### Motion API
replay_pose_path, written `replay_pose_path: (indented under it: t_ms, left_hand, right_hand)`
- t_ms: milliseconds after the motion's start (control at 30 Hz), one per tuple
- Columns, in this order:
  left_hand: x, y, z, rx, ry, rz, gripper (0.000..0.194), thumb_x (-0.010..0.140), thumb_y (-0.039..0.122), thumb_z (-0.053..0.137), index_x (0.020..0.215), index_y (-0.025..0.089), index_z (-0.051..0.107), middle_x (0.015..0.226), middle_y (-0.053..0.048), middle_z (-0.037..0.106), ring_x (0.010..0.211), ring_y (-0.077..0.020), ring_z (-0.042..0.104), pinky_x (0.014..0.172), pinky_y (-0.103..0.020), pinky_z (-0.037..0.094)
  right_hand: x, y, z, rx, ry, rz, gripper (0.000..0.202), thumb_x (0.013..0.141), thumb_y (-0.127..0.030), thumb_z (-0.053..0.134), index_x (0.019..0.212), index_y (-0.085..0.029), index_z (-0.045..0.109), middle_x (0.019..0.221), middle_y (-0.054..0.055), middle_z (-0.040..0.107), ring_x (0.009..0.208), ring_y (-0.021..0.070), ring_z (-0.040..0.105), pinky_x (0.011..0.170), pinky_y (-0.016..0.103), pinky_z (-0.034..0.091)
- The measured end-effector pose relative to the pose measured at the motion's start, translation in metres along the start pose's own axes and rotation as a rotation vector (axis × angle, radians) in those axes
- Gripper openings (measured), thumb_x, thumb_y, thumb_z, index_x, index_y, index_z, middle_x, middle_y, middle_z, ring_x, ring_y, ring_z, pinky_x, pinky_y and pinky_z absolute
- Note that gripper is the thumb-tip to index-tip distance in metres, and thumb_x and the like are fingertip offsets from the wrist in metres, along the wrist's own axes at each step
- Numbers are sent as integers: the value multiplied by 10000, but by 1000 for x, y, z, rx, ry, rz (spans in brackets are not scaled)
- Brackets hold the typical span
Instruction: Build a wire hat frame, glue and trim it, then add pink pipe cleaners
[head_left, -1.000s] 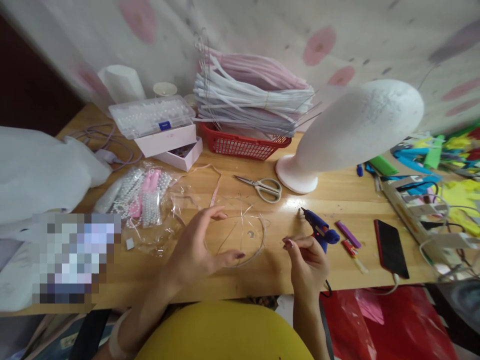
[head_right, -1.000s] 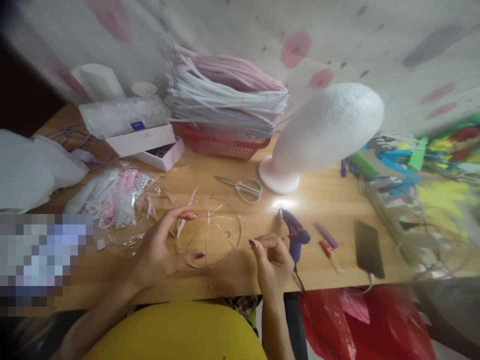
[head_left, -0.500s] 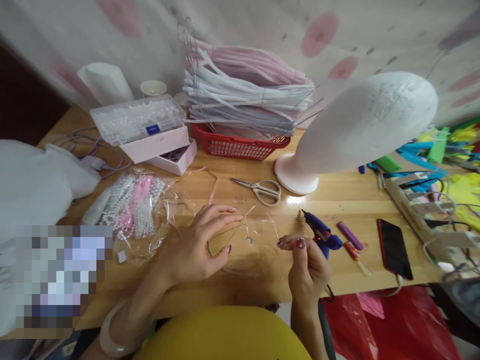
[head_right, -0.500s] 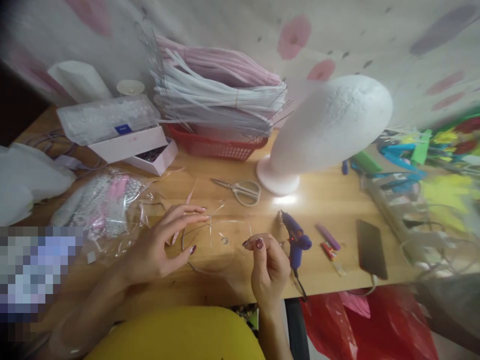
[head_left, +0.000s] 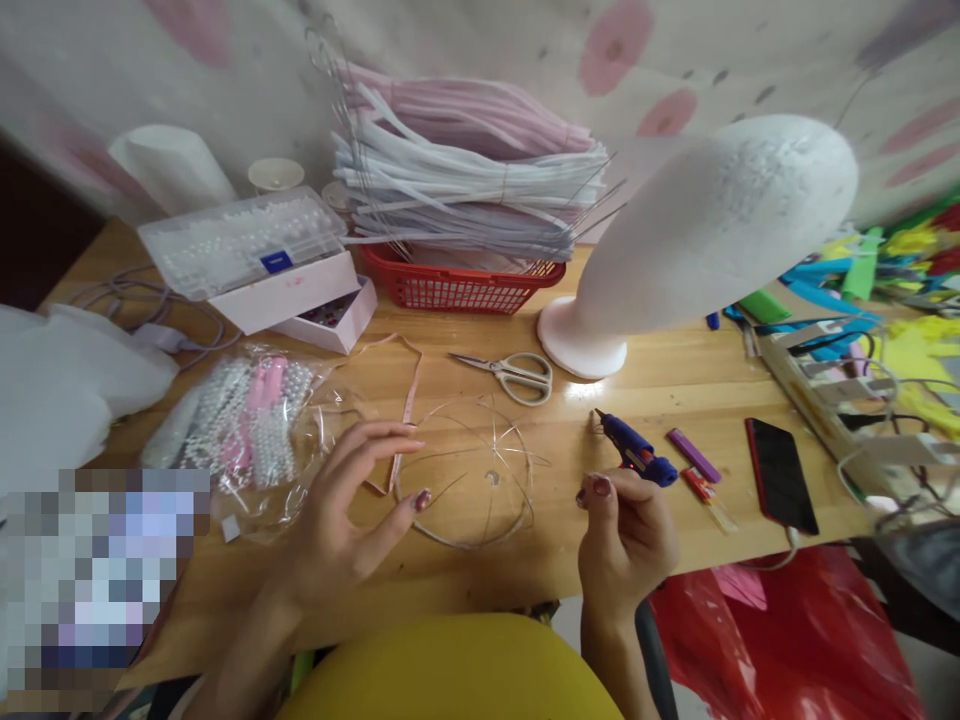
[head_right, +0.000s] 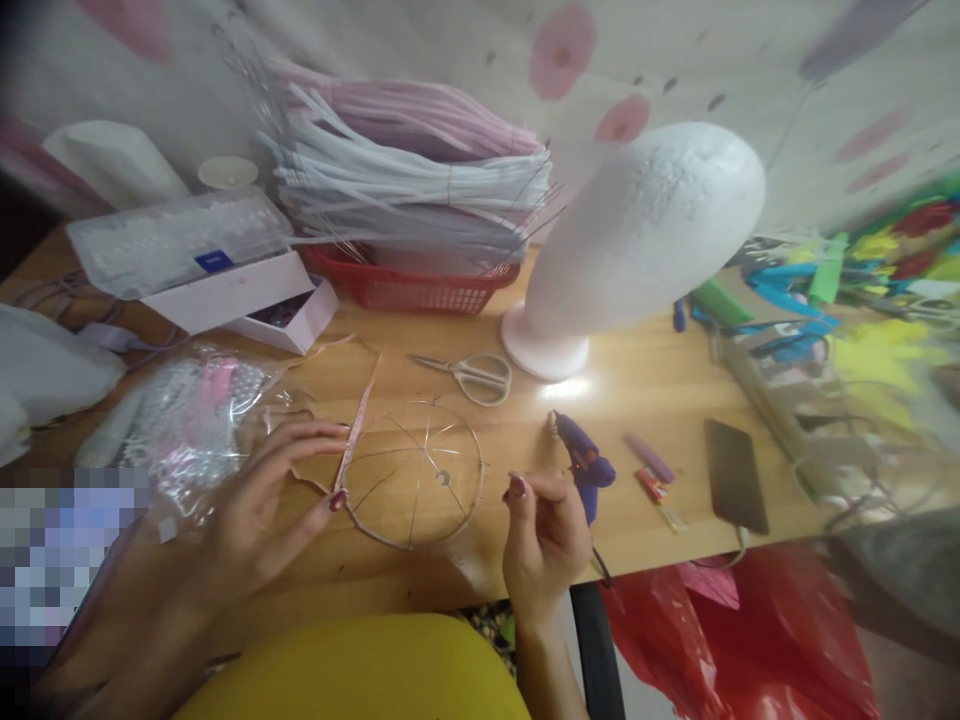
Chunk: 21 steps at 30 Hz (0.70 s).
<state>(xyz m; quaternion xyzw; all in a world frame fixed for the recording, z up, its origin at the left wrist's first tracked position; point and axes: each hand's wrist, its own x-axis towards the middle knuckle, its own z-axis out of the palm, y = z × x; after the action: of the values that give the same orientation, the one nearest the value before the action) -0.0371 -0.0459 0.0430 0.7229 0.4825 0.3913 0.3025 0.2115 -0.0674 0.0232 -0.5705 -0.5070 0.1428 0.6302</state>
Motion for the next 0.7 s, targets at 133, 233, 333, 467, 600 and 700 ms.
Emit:
replay_pose_path:
  t_ms: [133, 233, 333, 467, 600, 700]
  left_hand:
    - [-4, -3, 2, -26, -25, -13, 284, 910, 198, 618, 1177, 286, 576, 1174, -43, 608, 1147, -205, 571, 986, -361, 468]
    - [-4, 1, 12, -39, -47, -7, 268, 934, 188, 604, 1180, 291, 572, 1158, -25, 629, 1129, -178, 586, 979, -328, 477]
    - [-3, 7, 22, -17, -3, 23, 264, 937, 187, 613, 1179, 288, 585, 1193, -39, 604, 1147, -189, 575, 994, -356, 475]
    - [2, 14, 29, 81, 66, 138, 271, 911, 159, 647, 1154, 272, 607, 1100, -51, 575, 1051, -198, 575, 897, -354, 517]
    - [3, 18, 31, 97, 106, 99, 237, 908, 122, 642, 1112, 239, 609, 1035, -39, 571, 956, -160, 594, 822, -294, 533]
    - [1, 18, 32, 109, 188, 91, 216, 902, 127, 650, 1088, 233, 617, 1019, -29, 571, 824, -123, 593, 734, -257, 534]
  right_hand:
    - [0, -6, -7, 10, -119, -74, 295, 988, -212, 503, 711, -212, 604, 614, -18, 556, 570, 128, 537, 561, 278, 401]
    - [-3, -18, -8, -128, -380, -147, 216, 978, -192, 514, 848, -228, 684, 556, -43, 563, 469, 106, 524, 481, 253, 370]
    - [-5, -30, -1, -231, -550, -229, 86, 937, -195, 605, 936, -232, 683, 611, -48, 676, 438, 85, 558, 444, 222, 382]
    - [-6, -36, 9, -211, -599, -228, 56, 934, -207, 623, 897, -217, 664, 648, -40, 718, 454, 77, 594, 450, 194, 417]
    - [-6, -33, 8, -217, -638, -251, 54, 941, -181, 608, 926, -209, 652, 634, -36, 711, 452, 77, 597, 460, 190, 428]
    - [-6, -32, 6, -210, -678, -277, 80, 949, -170, 585, 964, -214, 650, 707, -12, 753, 484, 87, 631, 477, 198, 446]
